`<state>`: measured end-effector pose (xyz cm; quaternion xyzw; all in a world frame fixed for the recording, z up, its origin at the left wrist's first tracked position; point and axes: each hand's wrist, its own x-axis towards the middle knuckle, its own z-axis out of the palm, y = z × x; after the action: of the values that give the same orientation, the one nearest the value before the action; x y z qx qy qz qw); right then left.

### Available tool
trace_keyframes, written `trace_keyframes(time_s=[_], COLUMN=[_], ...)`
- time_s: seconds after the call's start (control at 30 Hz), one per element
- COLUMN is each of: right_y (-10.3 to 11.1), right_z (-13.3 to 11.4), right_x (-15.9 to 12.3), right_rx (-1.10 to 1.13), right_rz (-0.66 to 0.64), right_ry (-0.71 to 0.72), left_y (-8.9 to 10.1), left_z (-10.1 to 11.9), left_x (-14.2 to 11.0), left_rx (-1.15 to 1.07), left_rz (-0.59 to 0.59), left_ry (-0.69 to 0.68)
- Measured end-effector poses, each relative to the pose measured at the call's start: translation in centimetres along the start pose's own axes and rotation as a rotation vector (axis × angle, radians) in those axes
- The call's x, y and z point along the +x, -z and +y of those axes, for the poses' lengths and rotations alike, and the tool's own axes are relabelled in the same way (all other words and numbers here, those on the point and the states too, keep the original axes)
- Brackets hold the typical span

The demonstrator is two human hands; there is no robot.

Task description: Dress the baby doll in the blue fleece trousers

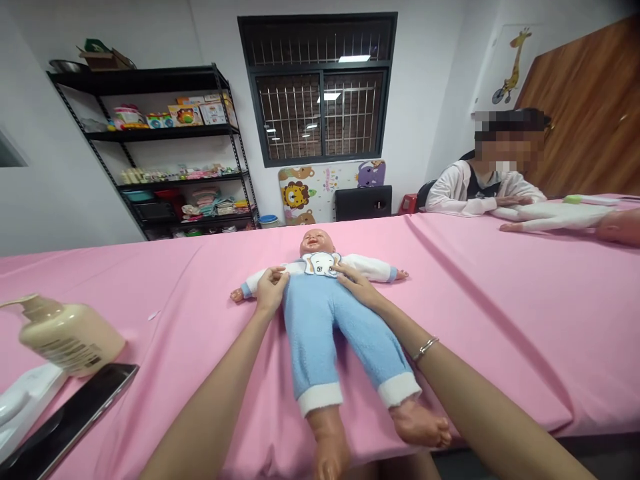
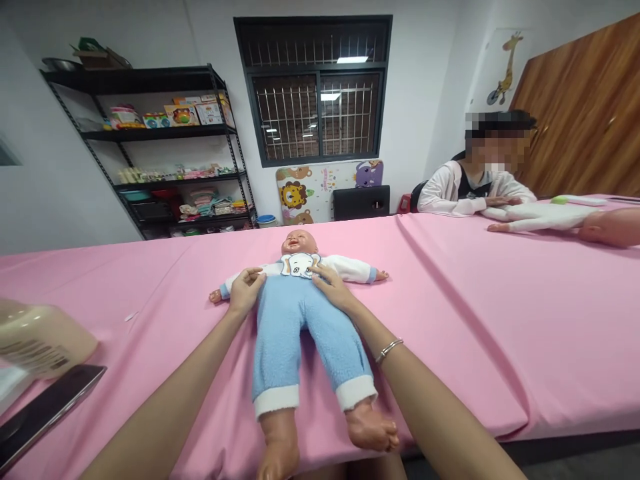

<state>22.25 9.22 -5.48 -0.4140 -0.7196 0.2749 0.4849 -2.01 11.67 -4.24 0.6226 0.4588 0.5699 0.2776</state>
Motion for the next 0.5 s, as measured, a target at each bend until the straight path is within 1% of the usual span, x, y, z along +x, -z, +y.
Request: trace_keyframes(time_s=[0.07,0.1,0.13,0.2,0.3,0.4,0.5], right_y=[0.3,0.5,0.6,0.8,1.0,0.8,0.5], right_z=[0.7,1.1,1.5,2.4,3.3,3.3,2.8], right_x=[-0.1,-0.1,-0.1,-0.1,-0.3,-0.2,0.1], right_rx=[0.038,0.015,-0.028,-0.126,-0.148,-0.042,0.093], right_rz=[0.095,0.150,0.200,0.268,0.280,0.295,0.279], right_ry=[-0.006,-0.022,-0.046,-0.122,-0.245,-0.291,-0.324], left_y=[-0.1,-0.2,-0.4,-0.5,-0.4,0.0,0.4], left_z=[0.0,0.0,0.1,0.3,0.5,0.5,0.6], left_x=[-0.3,-0.5,-0.7,-1.0,-1.1,-1.1,-1.2], left_rx=[0.202,0.291,0.356,0.437,0.552,0.652,0.710], left_rz=[-0.069,-0.080,-0.076,-0.048,-0.035,-0.051,-0.043], left_ry=[-0.064,-0.089,-0.102,-0.083,-0.013,0.042,0.042])
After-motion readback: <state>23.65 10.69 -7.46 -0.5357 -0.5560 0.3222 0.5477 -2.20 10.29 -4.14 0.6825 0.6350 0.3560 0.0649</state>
